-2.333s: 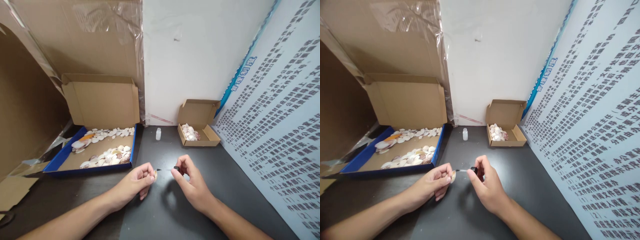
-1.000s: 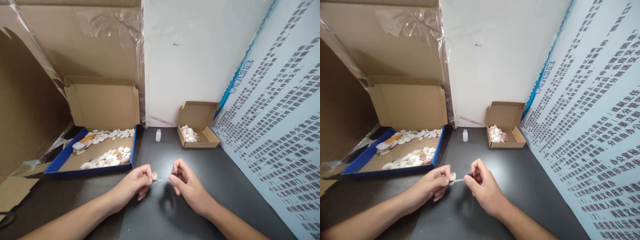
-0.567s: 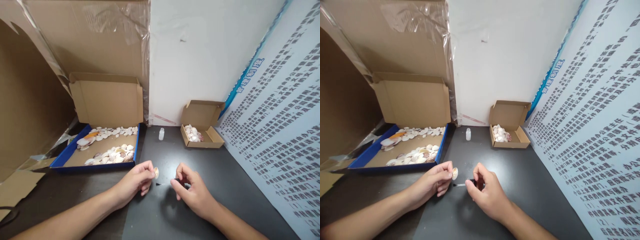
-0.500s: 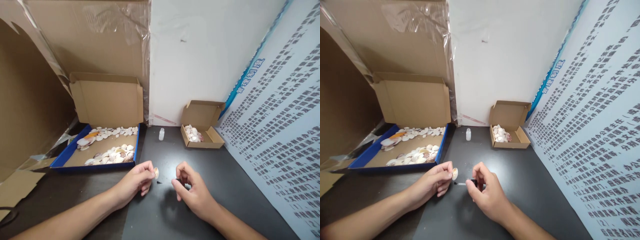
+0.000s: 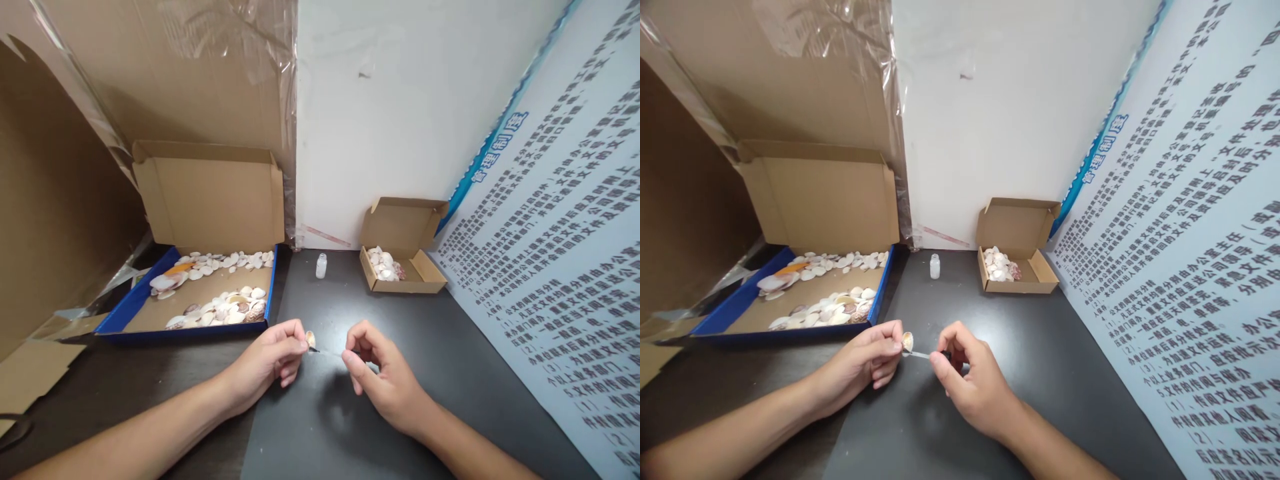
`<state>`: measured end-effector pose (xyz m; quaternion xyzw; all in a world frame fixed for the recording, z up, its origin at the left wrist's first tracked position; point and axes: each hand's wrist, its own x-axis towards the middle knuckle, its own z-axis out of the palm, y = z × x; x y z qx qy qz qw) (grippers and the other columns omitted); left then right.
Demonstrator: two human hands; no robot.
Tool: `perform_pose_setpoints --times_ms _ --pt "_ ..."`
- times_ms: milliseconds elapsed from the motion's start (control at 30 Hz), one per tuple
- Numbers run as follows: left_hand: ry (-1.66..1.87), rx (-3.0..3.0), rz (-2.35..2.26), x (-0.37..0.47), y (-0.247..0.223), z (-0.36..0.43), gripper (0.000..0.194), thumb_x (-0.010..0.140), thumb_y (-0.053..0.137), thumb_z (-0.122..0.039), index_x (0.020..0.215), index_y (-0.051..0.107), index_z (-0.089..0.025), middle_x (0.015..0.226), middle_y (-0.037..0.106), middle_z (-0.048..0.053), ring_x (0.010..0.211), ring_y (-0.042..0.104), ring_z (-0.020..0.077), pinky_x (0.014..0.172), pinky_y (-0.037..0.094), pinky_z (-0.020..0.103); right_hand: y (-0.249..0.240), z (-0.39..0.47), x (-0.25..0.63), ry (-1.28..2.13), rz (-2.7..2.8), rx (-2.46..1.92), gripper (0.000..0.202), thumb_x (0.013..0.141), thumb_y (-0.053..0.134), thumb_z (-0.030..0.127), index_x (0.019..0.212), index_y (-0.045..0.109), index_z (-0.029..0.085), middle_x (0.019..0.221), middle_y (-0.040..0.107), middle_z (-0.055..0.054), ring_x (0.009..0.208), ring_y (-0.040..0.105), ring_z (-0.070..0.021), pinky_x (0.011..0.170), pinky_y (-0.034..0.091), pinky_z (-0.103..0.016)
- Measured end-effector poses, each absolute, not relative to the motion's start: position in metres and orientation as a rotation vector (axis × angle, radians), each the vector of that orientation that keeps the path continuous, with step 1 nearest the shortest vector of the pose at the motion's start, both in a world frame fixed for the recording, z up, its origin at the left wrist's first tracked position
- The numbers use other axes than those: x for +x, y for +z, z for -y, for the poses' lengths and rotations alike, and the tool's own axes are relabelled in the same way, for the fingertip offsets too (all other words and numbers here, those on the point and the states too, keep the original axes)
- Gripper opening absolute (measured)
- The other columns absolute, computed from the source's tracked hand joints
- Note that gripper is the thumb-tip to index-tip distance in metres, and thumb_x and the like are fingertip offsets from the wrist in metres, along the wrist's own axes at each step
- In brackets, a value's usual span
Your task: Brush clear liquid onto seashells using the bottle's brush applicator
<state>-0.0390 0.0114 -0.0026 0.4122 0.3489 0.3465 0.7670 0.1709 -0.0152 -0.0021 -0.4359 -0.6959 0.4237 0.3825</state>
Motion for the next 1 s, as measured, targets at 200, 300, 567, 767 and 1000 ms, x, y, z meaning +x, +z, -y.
perform_pose_setpoints --times_ms 200,300,567,767,1000 --pt "0.746 0.899 -0.758 -0.0396 -0.0024 -0.0103 0.024 0.077 0.069 -0.029 0.071 0.048 -0.018 0.054 0.037 -0.008 0.045 0.029 0.0055 0.043 0.028 0.018 -0.0005 0.0142 0.1728 1.005 1.801 -1.174 0.015 0.091 0.053 0.031 0.083 0.044 0.022 0.063 0.041 0.007 0.053 0.042 -0.0107 0.053 0.034 -0.024" --pt "0.745 0.896 -0.756 -0.0398 -0.0031 -0.0103 0.024 0.077 0.069 -0.029 0.071 0.048 -0.018 0.053 0.037 -0.008 0.045 0.029 0.0057 0.043 0.029 0.018 -0.0021 0.0142 0.1732 1.101 1.798 -1.116 0.015 0.093 0.051 0.033 0.085 0.044 0.022 0.064 0.043 0.007 0.054 0.044 -0.0104 0.055 0.037 -0.024" --pt "0.744 0.903 -0.754 -0.0393 -0.0021 -0.0117 0.024 0.077 0.068 -0.027 0.072 0.047 -0.018 0.057 0.04 -0.007 0.045 0.029 0.0049 0.043 0.029 0.018 -0.0029 0.016 0.1719 1.053 1.848 -1.109 0.015 0.092 0.052 0.033 0.084 0.045 0.022 0.065 0.04 0.006 0.056 0.039 -0.0108 0.053 0.032 -0.023" --pt "0.749 0.89 -0.763 -0.0393 -0.002 -0.0116 0.026 0.077 0.069 -0.028 0.071 0.046 -0.018 0.058 0.04 -0.007 0.045 0.03 0.0047 0.042 0.029 0.018 -0.0024 0.0164 0.1727 0.931 1.838 -1.236 0.015 0.09 0.055 0.03 0.084 0.044 0.022 0.063 0.037 0.008 0.054 0.035 -0.0106 0.052 0.029 -0.023" --pt "0.764 0.863 -0.761 -0.0393 -0.0027 -0.0117 0.026 0.079 0.068 -0.028 0.072 0.045 -0.019 0.055 0.038 -0.008 0.044 0.031 0.0045 0.041 0.03 0.016 -0.0025 0.0151 0.173 1.006 1.856 -1.194 0.016 0.09 0.054 0.031 0.084 0.042 0.022 0.064 0.038 0.007 0.056 0.037 -0.0109 0.053 0.03 -0.023"
